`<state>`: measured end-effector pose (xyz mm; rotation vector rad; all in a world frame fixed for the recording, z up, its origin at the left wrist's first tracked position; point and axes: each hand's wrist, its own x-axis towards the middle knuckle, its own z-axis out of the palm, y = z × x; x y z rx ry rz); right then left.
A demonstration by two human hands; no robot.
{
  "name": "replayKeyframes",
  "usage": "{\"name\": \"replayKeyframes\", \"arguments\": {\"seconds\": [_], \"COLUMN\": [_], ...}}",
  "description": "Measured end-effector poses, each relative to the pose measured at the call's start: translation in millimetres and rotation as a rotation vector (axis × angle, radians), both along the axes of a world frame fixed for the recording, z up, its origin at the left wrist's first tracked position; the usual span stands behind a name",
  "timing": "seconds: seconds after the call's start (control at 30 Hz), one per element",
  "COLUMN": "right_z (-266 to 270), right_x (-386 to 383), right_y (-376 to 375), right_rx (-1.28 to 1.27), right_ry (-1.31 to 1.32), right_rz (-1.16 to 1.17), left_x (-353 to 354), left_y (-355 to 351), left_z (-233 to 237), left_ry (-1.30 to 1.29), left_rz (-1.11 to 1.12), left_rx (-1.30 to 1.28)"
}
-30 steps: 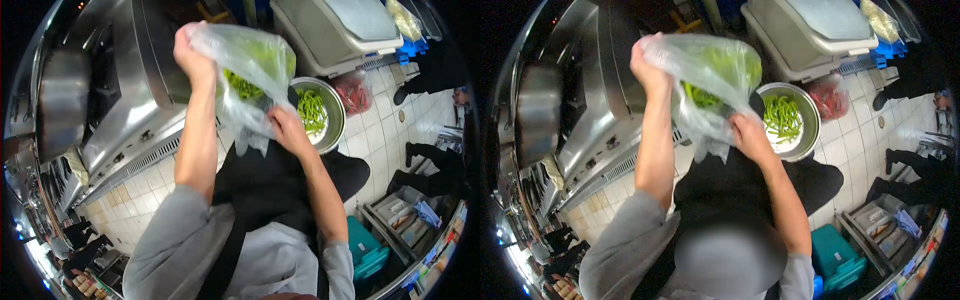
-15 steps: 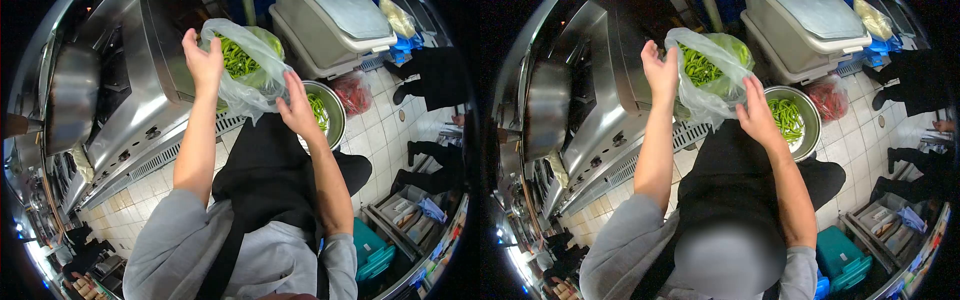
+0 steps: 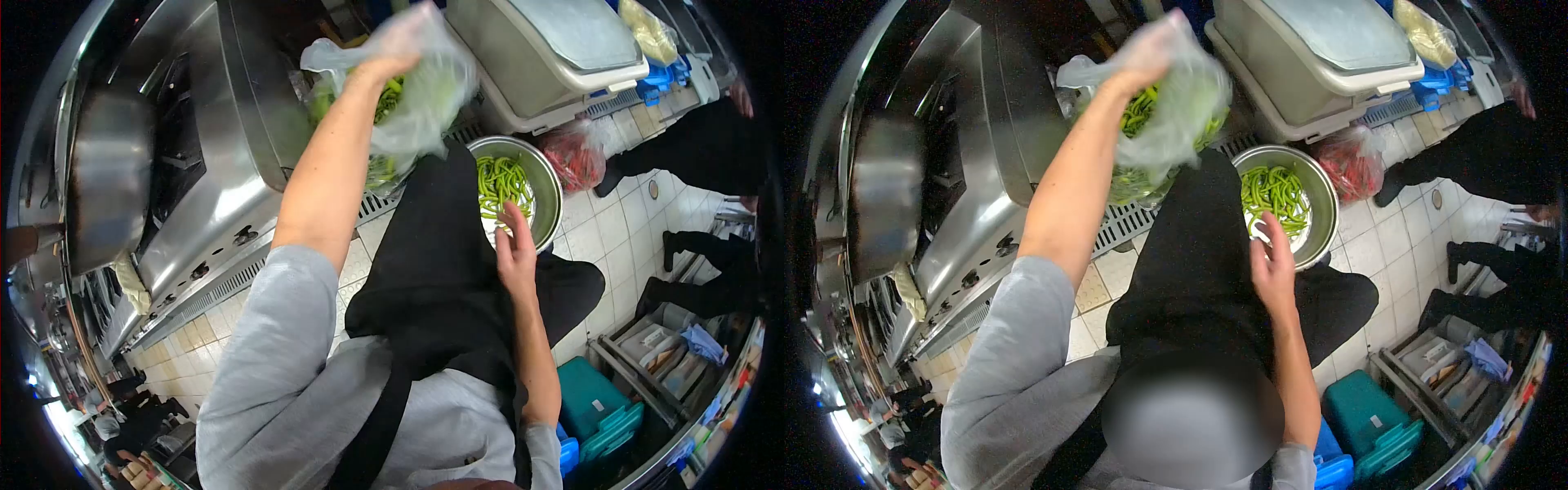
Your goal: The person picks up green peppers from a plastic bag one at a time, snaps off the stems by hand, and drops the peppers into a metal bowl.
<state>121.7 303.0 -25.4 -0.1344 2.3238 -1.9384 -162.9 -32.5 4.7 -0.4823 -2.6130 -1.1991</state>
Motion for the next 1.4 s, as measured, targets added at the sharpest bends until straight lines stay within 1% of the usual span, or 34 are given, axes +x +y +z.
{"name": "replayKeyframes", "arguments": {"seconds": [0.03, 0.1, 0.13, 0.17, 0.2, 0.23, 0.27, 0.3, 0.37, 0.4, 0.47, 0.5, 0.57, 0.6, 0.67, 0.73, 0.83, 0.87, 0.93, 0.97, 1.03, 1.07, 1.1, 1.17, 1.2, 1.23, 1.27, 1.3, 1.37, 1.4], "right_z": [-13, -40, -43, -47, -51, -49, -48, -47, -46, -49, -57, -57, -57, -55, -64, -60, -62, -64, -63, -63, -58, -57, -57, -57, -58, -59, -62, -61, -58, -52], "right_x": [13, 36, 47, 57, 65, 68, 70, 69, 66, 64, 67, 68, 68, 68, 70, 68, 70, 70, 67, 68, 69, 69, 69, 69, 68, 68, 69, 68, 72, 73], "right_y": [13, 35, 39, 43, 45, 45, 44, 42, 41, 41, 42, 43, 43, 41, 41, 41, 43, 43, 43, 43, 42, 42, 42, 42, 42, 43, 45, 43, 45, 44], "right_rx": [-0.018, -0.074, -0.116, -0.117, -0.135, -0.154, -0.153, -0.156, -0.137, -0.136, -0.159, -0.156, -0.141, -0.155, -0.152, -0.116, -0.119, -0.113, -0.123, -0.130, -0.134, -0.127, -0.119, -0.125, -0.131, -0.131, -0.107, -0.085, -0.068, -0.095], "right_ry": [-0.048, -0.141, -0.199, -0.196, -0.247, -0.300, -0.320, -0.316, -0.284, -0.273, -0.262, -0.260, -0.287, -0.304, -0.289, -0.264, -0.260, -0.248, -0.254, -0.264, -0.268, -0.261, -0.252, -0.252, -0.253, -0.238, -0.219, -0.206, -0.214, -0.246], "right_rz": [-0.042, -0.136, -0.196, -0.195, -0.217, -0.241, -0.252, -0.251, -0.220, -0.217, -0.222, -0.214, -0.213, -0.230, -0.207, -0.196, -0.197, -0.214, -0.217, -0.224, -0.224, -0.208, -0.192, -0.182, -0.180, -0.187, -0.191, -0.197, -0.221, -0.248], "left_x": [-4, -1, 6, 14, 29, 32, 40, 51, 39, 38, 38, 39, 41, 42, 37, 30, 40, 42, 53, 54, 63, 64, 68, 64, 69, 61, 50, 43, 42, 48], "left_y": [-6, -5, -5, -7, -1, 3, 3, 11, 5, 9, 23, 24, 22, 19, 16, 22, 37, 36, 33, 30, 22, 15, 13, 12, 18, 18, 19, 22, 31, 38], "left_z": [20, 27, 26, 24, 35, 21, 6, 11, -37, -44, -55, -62, -75, -85, -108, -107, -105, -106, -115, -119, -112, -114, -107, -86, -60, -65, -78, -79, -90, -91], "left_ry": [0.074, 0.006, 0.129, -0.170, -0.470, -0.620, -0.698, -0.743, -0.745, -0.737, -0.636, -0.636, -0.581, -0.576, -0.544, -0.516, -0.449, -0.441, -0.291, -0.294, -0.484, -0.492, -0.487, -0.528, -0.616, -0.605, -0.558, -0.509, -0.495, -0.462], "left_rz": [-0.016, 0.208, 0.382, 0.450, 0.508, 0.659, 0.672, 0.706, 0.835, 0.837, 0.849, 0.856, 0.746, 0.755, 0.833, 0.886, 0.934, 0.937, 0.853, 0.855, 0.840, 0.921, 0.926, 0.863, 0.834, 0.821, 0.851, 0.877, 0.833, 0.770], "left_rx": [-0.008, 0.140, -0.159, -0.292, -0.423, -0.426, -0.427, -0.382, -0.240, -0.233, -0.326, -0.320, -0.251, -0.251, -0.088, 0.075, 0.118, 0.120, -0.036, -0.039, 0.865, 0.724, 0.726, 0.878, 0.587, 0.592, 0.389, 0.182, 0.200, 0.317]}}
